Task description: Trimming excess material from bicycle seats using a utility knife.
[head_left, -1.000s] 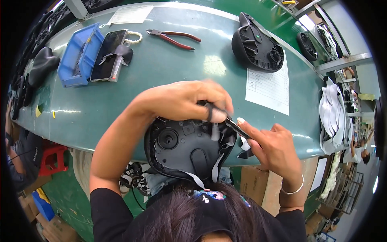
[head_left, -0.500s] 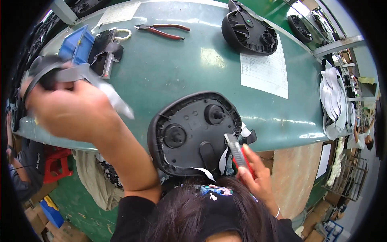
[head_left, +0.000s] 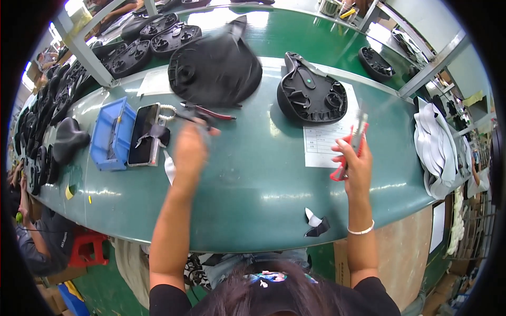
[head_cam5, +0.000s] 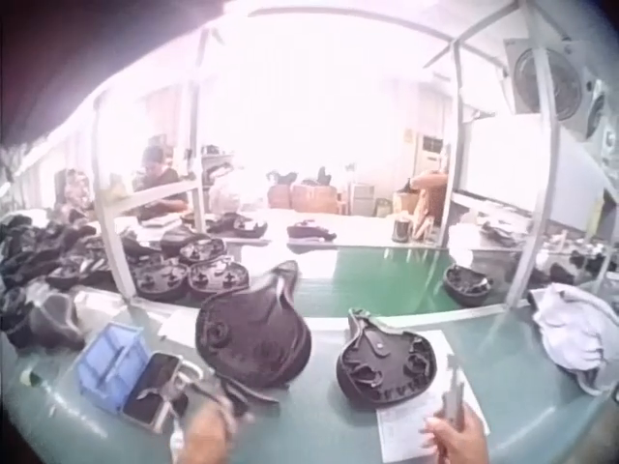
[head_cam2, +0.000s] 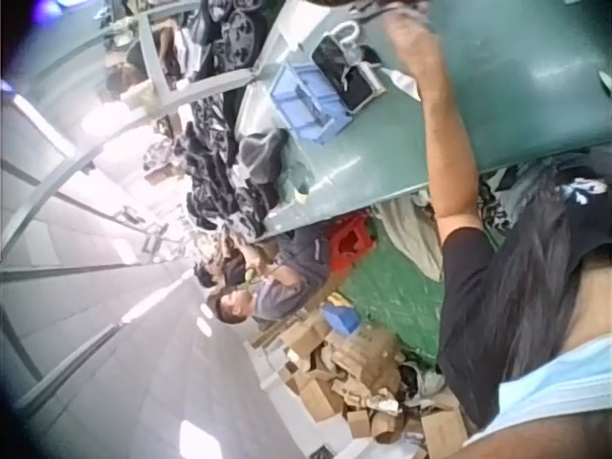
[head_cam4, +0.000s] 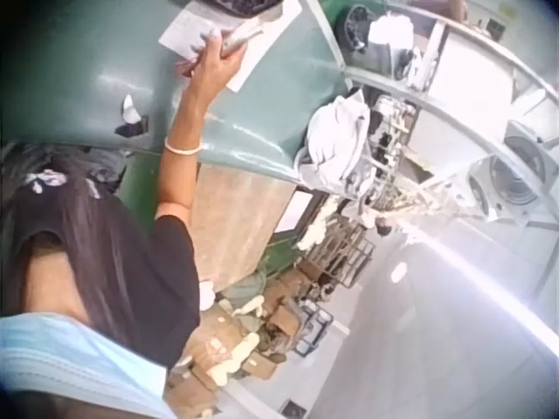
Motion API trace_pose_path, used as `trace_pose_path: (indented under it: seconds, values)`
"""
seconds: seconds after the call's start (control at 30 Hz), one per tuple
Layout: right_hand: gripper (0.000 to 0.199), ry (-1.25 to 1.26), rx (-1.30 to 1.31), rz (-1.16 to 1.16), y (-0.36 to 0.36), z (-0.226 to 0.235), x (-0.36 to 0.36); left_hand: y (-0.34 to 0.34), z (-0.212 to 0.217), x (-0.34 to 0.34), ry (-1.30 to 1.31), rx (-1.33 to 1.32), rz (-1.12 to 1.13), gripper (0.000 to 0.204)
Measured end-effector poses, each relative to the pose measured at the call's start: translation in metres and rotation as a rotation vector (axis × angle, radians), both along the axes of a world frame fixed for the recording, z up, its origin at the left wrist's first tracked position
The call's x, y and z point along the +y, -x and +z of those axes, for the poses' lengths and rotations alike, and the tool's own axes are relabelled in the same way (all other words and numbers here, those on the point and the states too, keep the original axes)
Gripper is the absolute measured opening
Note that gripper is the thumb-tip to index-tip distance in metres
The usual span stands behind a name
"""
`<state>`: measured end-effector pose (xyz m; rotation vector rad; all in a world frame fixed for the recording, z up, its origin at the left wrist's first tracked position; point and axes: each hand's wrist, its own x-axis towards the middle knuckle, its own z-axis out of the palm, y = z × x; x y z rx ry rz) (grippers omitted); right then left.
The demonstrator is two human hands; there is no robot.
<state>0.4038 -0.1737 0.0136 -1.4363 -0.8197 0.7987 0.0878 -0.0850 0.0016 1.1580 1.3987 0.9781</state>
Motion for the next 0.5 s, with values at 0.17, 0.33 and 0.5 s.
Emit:
trace_pose_path:
  seconds: [0.17,0.33,0.5]
  values:
    - [0.039,0.054,0.017,0.133,-0.014,-0.035,0.057,-0.059,0.009,-0.059,-0.515,0.357,-1.45,0.031]
    - [0.032,0.088,0.229,0.288,0.02,-0.035,0.029,-0.03,-0.012,-0.018,-0.028,-0.158,-0.31,0.039]
    - [0.03,0.467,0.087,0.715,0.066,-0.015,-0.059,-0.009,-0.009,-0.008,0.351,-0.701,-0.245,0.044]
